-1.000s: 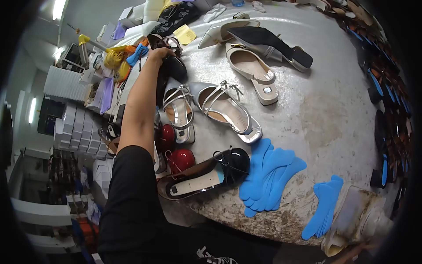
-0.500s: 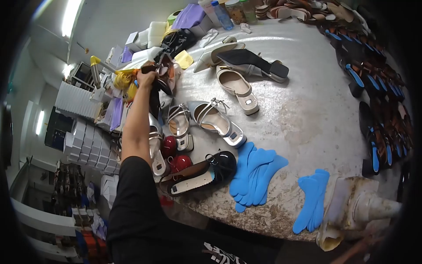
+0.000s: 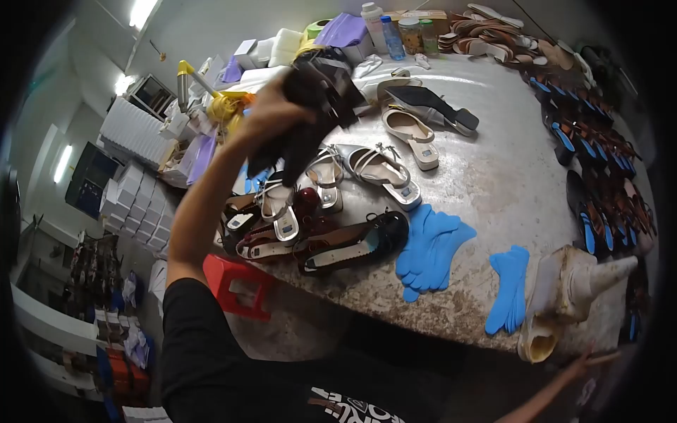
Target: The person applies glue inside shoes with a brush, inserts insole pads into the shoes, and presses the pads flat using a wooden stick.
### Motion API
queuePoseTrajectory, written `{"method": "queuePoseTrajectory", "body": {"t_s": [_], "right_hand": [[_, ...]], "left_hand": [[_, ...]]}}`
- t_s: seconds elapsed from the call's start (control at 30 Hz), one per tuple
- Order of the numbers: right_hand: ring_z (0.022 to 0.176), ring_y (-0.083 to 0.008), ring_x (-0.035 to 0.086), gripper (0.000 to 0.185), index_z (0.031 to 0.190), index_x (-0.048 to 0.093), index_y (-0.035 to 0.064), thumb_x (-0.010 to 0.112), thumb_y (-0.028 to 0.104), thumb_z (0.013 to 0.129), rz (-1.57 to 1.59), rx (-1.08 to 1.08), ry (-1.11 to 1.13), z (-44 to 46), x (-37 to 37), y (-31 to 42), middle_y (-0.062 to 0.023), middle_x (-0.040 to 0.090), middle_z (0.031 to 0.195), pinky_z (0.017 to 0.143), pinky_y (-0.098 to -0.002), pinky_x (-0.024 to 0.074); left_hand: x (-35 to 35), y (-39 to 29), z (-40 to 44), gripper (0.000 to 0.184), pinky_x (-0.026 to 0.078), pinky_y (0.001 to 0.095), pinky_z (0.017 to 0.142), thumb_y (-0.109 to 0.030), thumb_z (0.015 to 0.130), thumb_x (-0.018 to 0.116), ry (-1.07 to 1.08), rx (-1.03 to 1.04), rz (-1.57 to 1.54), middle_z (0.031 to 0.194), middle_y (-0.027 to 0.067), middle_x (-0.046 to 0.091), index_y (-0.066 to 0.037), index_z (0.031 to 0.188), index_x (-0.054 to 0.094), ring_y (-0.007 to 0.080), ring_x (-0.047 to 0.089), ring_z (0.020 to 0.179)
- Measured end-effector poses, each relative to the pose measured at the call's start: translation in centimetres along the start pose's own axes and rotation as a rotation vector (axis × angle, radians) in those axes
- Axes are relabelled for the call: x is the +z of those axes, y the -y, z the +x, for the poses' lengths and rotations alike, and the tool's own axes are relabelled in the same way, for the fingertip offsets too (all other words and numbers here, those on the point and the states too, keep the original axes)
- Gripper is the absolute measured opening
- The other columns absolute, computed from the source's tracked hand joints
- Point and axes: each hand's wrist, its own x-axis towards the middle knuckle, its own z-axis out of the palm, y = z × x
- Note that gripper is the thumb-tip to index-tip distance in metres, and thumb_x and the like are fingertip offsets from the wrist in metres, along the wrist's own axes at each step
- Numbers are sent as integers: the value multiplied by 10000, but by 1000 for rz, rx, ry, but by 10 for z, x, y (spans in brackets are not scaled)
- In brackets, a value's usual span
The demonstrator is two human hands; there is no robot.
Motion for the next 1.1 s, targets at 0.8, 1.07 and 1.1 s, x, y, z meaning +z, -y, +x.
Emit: {"method": "queuePoseTrajectory", "body": {"t_s": [0.8,1.07,1.1], "right_hand": [[1138,-169,529,534,1271,616,1,708,347,875,295,-186,164,-75,-14,77,-87,608,1264,1021,-338,377],[1136,-176,558,477,1233,629,-34,659,320,914,217,-97,68,-94,9,93,-111,632,1241,997,-330,403],[1084,-176,561,529,1220,636,-38,686,371,888,193,-129,84,-90,10,81,-125,639,1207,985,-339,409]], "left_hand": [[12,236,48,587,455,512,968,-245,874,631,170,-347,726,1396,294,394,-126,1407,416,555,417,1224],[40,257,63,427,383,349,1060,-70,961,521,-320,283,207,1342,191,544,-14,1379,456,288,510,1267],[41,272,66,431,376,342,1073,-62,959,534,-348,329,229,1348,178,544,-7,1379,456,272,504,1275]]}}
